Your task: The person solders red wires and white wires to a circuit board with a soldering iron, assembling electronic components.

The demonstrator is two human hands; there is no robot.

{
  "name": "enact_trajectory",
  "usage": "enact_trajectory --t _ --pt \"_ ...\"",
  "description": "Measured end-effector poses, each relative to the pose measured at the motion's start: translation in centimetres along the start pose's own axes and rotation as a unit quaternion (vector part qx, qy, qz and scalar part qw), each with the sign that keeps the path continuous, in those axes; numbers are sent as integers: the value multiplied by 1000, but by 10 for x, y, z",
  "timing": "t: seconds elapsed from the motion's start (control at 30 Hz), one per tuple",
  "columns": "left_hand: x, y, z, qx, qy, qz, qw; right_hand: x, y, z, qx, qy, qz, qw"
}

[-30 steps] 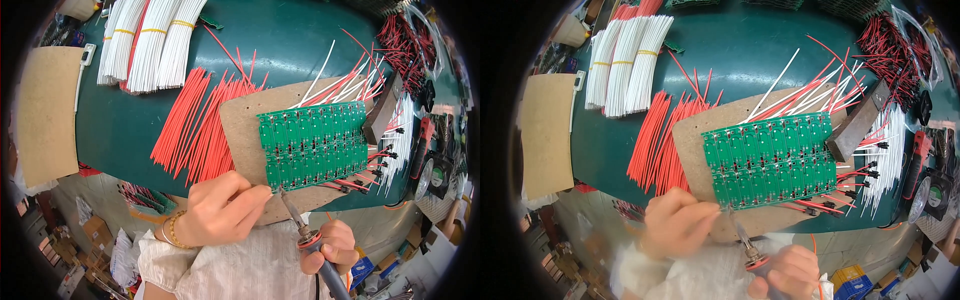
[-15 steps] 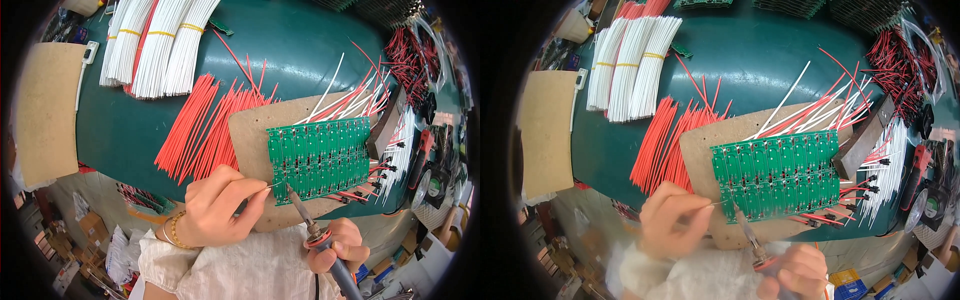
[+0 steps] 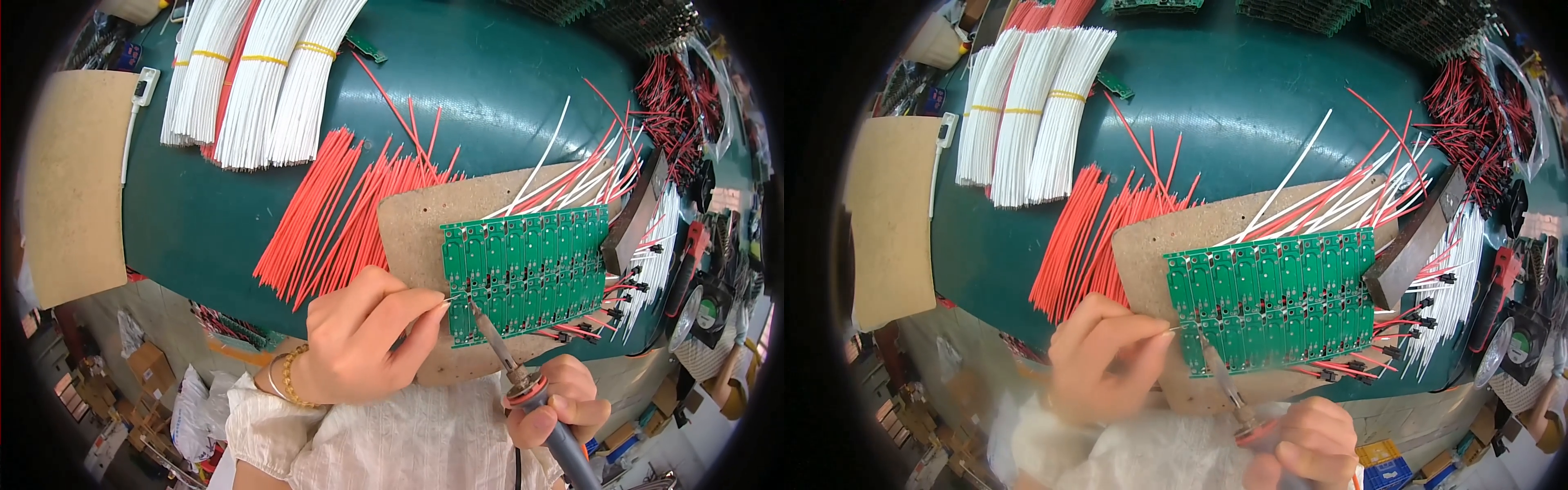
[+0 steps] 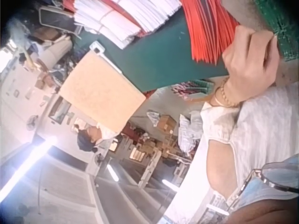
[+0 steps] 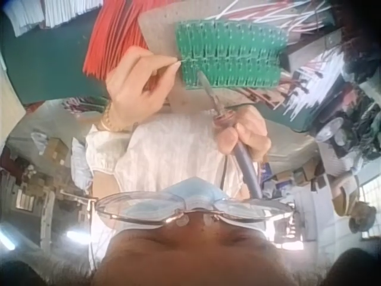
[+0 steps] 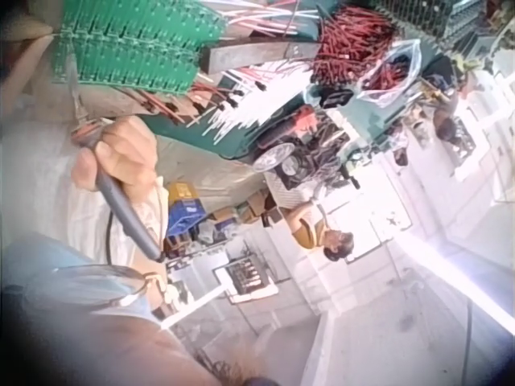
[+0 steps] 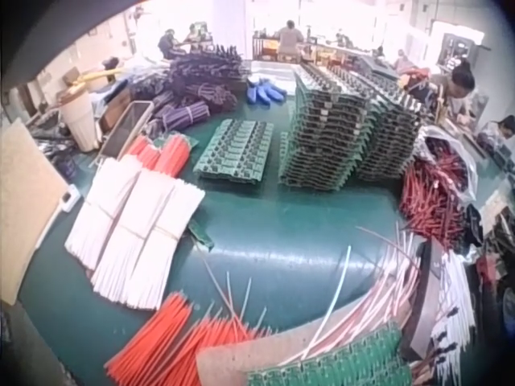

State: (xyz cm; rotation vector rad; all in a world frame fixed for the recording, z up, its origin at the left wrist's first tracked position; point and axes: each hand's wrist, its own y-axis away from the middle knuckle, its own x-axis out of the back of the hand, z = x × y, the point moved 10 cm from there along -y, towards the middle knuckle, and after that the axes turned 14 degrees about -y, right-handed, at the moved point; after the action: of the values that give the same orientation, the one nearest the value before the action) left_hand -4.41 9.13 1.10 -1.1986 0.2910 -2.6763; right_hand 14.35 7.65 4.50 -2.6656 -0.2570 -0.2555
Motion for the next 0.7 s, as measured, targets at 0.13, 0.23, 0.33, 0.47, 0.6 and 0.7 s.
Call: enact_trajectory --t 0.13,0.23,0.33,0.47,0.6,0.7 --pt "-4 0 2 -11 -13 -15 1000 -5 -3 3 14 -8 14 1000" --pt "-3 -1 6 -41 -36 -27 998 -7 -3 2 30 -18 -8 999" --pt "0 -1 10 -49 -25 -40 998 2 0 -4 34 -8 10 999" --pt "3 -1 -2 21 37 -2 999 -2 -2 -2 23 3 -5 1000" --pt "-4 -4 1 -1 12 -19 1000 -11 -9 1 19 -14 12 1000" --pt "-6 -5 0 -6 -3 -22 1000 -16 -6 -2 62 -16 -11 998"
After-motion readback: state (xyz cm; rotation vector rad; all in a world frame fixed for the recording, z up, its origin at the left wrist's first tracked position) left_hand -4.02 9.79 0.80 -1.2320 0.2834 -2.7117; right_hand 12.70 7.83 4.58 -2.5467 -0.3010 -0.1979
